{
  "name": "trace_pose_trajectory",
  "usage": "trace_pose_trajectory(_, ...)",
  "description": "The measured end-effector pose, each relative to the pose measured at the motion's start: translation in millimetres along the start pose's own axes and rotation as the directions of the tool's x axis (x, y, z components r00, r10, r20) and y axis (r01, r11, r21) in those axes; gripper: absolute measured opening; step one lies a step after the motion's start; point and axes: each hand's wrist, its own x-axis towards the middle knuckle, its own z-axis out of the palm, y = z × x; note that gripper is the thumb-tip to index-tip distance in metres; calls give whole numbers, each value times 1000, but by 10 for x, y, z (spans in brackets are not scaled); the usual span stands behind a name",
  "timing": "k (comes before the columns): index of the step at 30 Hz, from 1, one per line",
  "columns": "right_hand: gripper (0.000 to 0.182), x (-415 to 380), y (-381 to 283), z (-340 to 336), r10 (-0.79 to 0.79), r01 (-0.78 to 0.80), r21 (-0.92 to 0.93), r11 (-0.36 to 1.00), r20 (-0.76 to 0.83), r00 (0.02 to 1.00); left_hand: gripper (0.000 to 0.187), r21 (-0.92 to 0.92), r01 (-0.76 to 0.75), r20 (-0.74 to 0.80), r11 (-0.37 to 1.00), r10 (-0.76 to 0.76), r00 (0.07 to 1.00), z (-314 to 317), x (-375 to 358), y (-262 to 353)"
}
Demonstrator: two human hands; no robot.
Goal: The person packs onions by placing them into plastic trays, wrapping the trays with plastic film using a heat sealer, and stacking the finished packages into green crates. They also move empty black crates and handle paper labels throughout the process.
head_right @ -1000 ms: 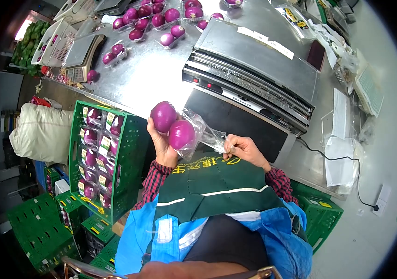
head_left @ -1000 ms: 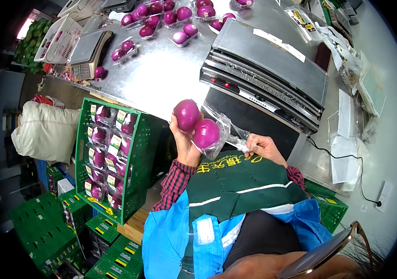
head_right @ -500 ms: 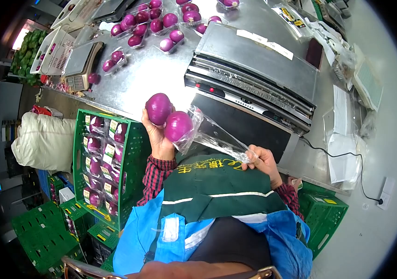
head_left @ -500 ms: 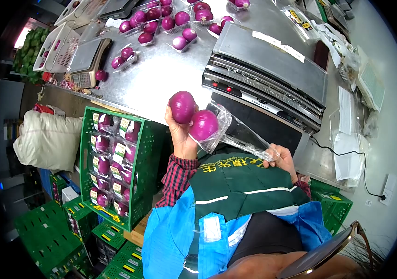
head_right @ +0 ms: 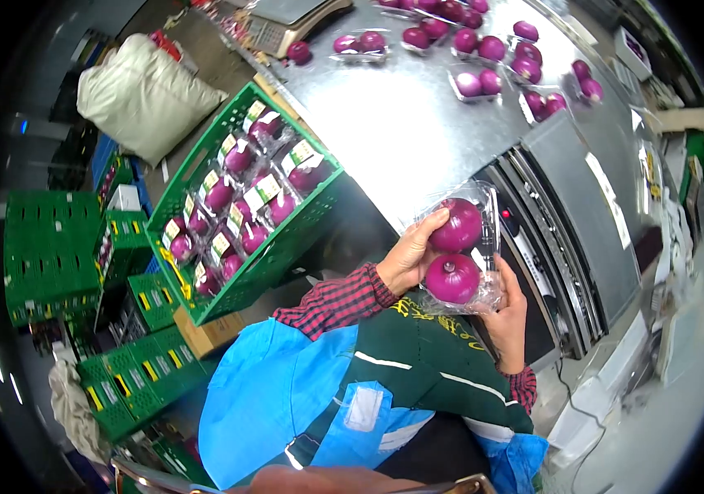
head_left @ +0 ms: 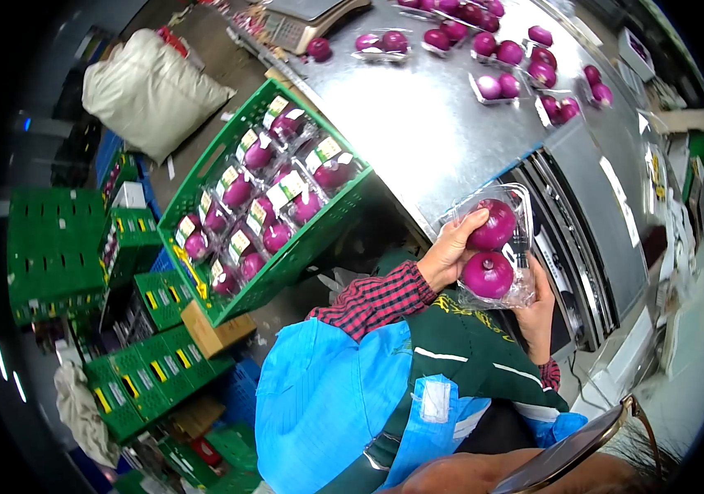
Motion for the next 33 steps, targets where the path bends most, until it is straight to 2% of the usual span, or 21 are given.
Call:
trace_pose_trajectory(1,72,25,50,14,1,0,-4,1000,26,1000,39,-29,-16,-43,999,15,999,-38,-27,32)
trace_pose_trajectory(3,46,71,224,-6,-26,22,-77,997,-52,998,39,-65,-45,-117,997,37,992,-151,-29,60)
trace_pose_trajectory(4,46,81,218,-29,-26,24,-79,997,-34,999,39,-73,-59,-126,996,50,991,-224,-33,82)
trace_pose_trajectory(6,28,115,189,-50,-213,215,-457,863,57,975,40,-116,-132,-200,984,108,974,-333,-59,156)
trace_pose_trajectory(7,14,111,159,72,-354,328,-384,863,1,935,41,-147,-165,-205,975,133,970,-351,-94,200)
trace_pose_trajectory(8,14,110,144,110,-354,330,-383,863,7,935,42,-169,-170,-206,971,134,969,-382,-100,248)
trace_pose_trajectory(10,9,81,125,125,-307,276,-194,941,-153,939,43,-168,-246,-227,954,205,952,-416,-105,333)
trace_pose_trajectory(11,10,47,121,39,-135,133,-27,991,-285,949,44,-142,-335,-250,932,293,923,-427,-104,408)
trace_pose_trajectory(12,10,15,130,-104,-33,118,231,966,-344,939,44,-86,-407,-308,909,364,879,-465,-89,502)
trace_pose_trajectory(14,8,-95,230,-271,-59,133,226,965,-308,949,45,-46,-490,-307,870,455,836,-737,-37,666)
trace_pose_trajectory(15,7,-159,275,-310,-63,108,253,961,-178,982,45,-46,-518,-328,854,477,815,-709,-29,748)
trace_pose_trajectory(17,5,-254,267,-283,-45,60,163,985,-93,995,46,-58,-540,-331,840,494,804,-638,-31,832)
trace_pose_trajectory(19,6,-286,169,-260,58,-59,30,998,17,998,47,-107,-534,-261,839,494,829,-492,-8,830)
trace_pose_trajectory(20,18,-272,220,-335,196,-191,-45,980,126,973,47,-64,-515,-235,855,488,840,-435,-4,808)
trace_pose_trajectory(22,53,-187,120,-257,102,-97,-240,966,8,995,48,77,-448,-214,891,454,865,-432,49,743)
trace_pose_trajectory(24,83,-7,52,-156,-34,24,-168,986,-61,998,42,92,-373,-201,923,384,901,-404,100,606)
trace_pose_trajectory(25,90,111,26,-87,-85,79,-96,992,-61,995,41,51,-291,-180,955,296,938,-349,86,540)
trace_pose_trajectory(28,80,399,226,74,-188,180,79,981,115,975,40,-68,-153,-5,986,153,988,-166,-4,321)
trace_pose_trajectory(29,73,390,166,145,-132,118,120,986,119,984,33,-129,-117,32,985,122,992,-142,-9,250)
trace_pose_trajectory(30,68,370,179,134,-91,76,151,986,91,992,35,-186,-50,25,981,56,998,-149,-70,240)
trace_pose_trajectory(33,63,391,327,153,-205,179,173,968,141,969,37,-209,-66,-28,976,61,998,-231,-173,246)
